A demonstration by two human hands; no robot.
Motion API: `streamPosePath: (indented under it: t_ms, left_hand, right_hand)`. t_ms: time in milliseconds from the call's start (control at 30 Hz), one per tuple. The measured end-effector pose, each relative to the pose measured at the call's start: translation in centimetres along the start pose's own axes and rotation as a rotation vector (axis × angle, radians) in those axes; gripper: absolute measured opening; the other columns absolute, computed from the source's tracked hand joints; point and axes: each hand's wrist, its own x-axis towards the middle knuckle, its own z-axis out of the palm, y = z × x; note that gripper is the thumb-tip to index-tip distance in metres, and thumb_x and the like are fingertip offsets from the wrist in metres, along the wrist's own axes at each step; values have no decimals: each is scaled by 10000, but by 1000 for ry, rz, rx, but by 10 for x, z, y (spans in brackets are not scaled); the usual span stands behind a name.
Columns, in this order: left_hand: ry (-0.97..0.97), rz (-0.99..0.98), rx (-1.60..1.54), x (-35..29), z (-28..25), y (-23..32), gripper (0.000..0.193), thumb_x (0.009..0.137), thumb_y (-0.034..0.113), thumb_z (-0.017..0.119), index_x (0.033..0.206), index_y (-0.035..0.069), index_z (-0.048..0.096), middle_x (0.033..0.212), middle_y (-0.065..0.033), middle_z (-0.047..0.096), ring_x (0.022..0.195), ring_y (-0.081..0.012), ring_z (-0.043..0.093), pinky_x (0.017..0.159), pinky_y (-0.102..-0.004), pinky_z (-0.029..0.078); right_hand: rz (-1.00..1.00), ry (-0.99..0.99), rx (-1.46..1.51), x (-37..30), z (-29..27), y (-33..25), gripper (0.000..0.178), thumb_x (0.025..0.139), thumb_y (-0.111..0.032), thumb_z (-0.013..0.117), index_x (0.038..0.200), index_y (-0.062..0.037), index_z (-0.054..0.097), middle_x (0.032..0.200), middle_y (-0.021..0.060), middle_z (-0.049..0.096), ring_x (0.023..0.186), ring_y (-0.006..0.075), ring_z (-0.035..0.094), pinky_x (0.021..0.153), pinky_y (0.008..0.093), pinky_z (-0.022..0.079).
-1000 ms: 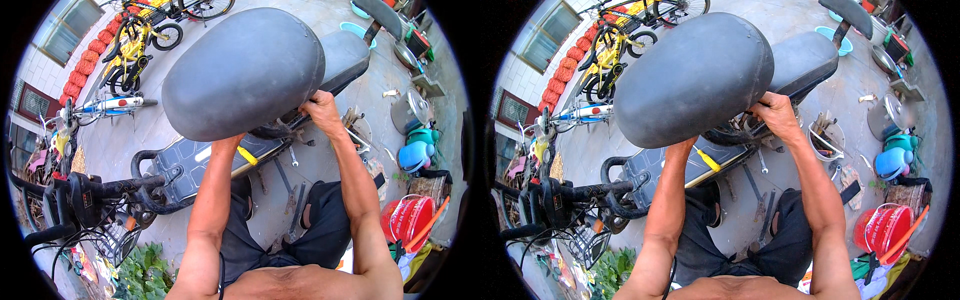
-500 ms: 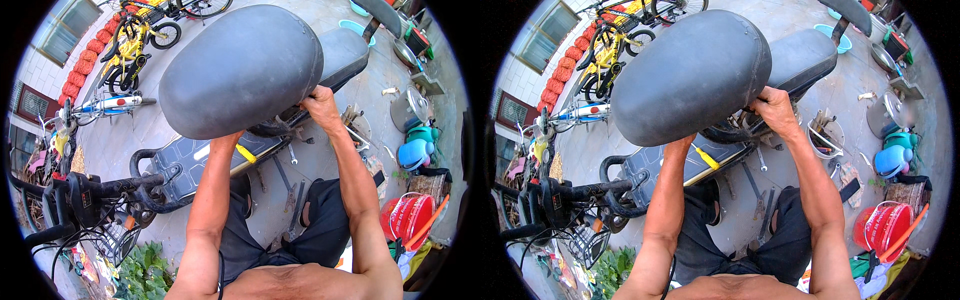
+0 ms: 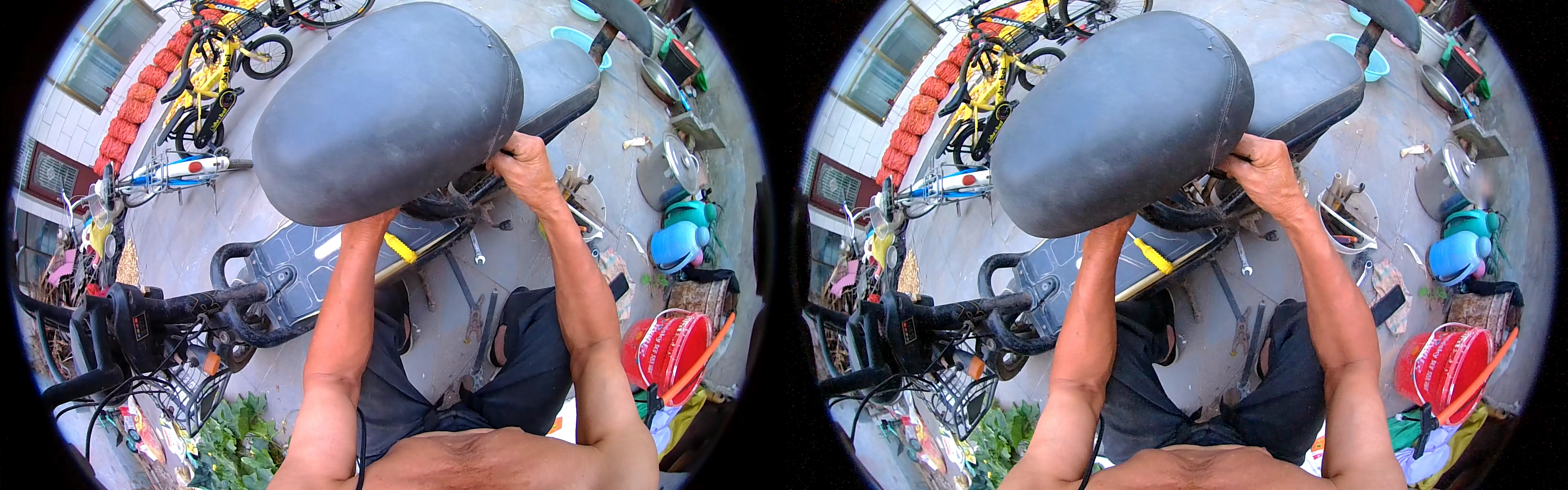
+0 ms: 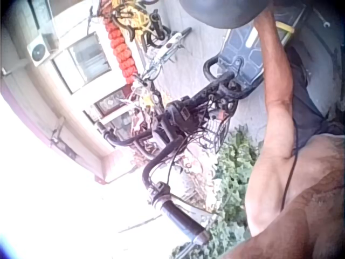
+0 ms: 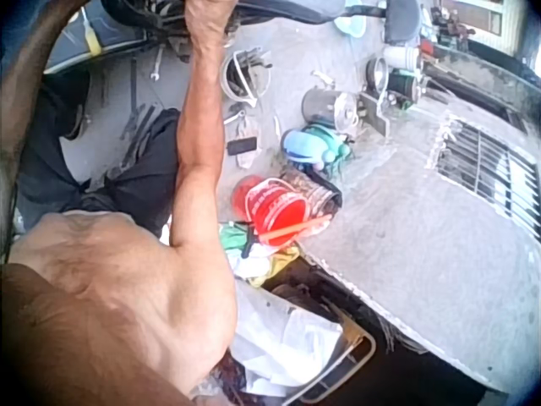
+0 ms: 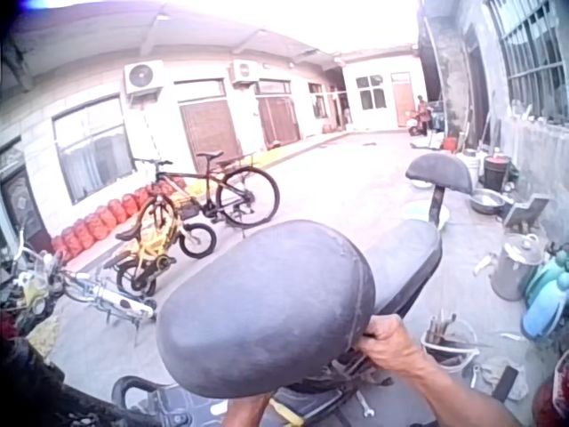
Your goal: The person is repairing the seat of an electric scooter. They use a wrench to tighten bolts underneath the seat, repeatedly adjusting the seat's position and checking the fasteners.
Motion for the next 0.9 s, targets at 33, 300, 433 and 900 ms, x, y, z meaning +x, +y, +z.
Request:
streamPosePath:
  t_ms: [33, 300, 433, 900]
  left_hand:
    - [-6, 6, 20, -2, 0, -2, 410, 829, 271, 609, 1202, 116, 542, 1193, -116, 554, 1105, -327, 490, 930, -452, 371]
    - [-81, -124, -71, 2, -13, 8, 419, 841, 274, 593, 1228, 128, 526, 1215, -122, 538, 1126, -324, 475, 938, -452, 363]
    - [-29, -18, 55, 1, -9, 1, 387, 839, 278, 593, 1186, 112, 555, 1175, -129, 562, 1097, -331, 492, 922, -454, 373]
    - [61, -1, 86, 8, -7, 6, 353, 810, 236, 636, 1128, 90, 590, 1101, -134, 597, 1034, -330, 535, 866, -448, 409]
  right_hand:
    - [7, 4, 29, 0, 0, 0, 141, 803, -21, 610, 930, 0, 669, 707, 5, 623, 648, 64, 527, 597, 239, 446]
    - [29, 13, 76, 1, 4, 3, 137, 818, -34, 608, 938, -13, 671, 716, 1, 624, 630, 65, 514, 590, 231, 439]
    - [18, 7, 98, 1, 2, 1, 155, 815, -21, 595, 952, -22, 670, 717, -3, 624, 636, 57, 511, 592, 226, 438]
    - [23, 29, 123, 2, 2, 0, 150, 783, 16, 554, 864, -15, 677, 679, 20, 625, 608, 68, 544, 565, 227, 464]
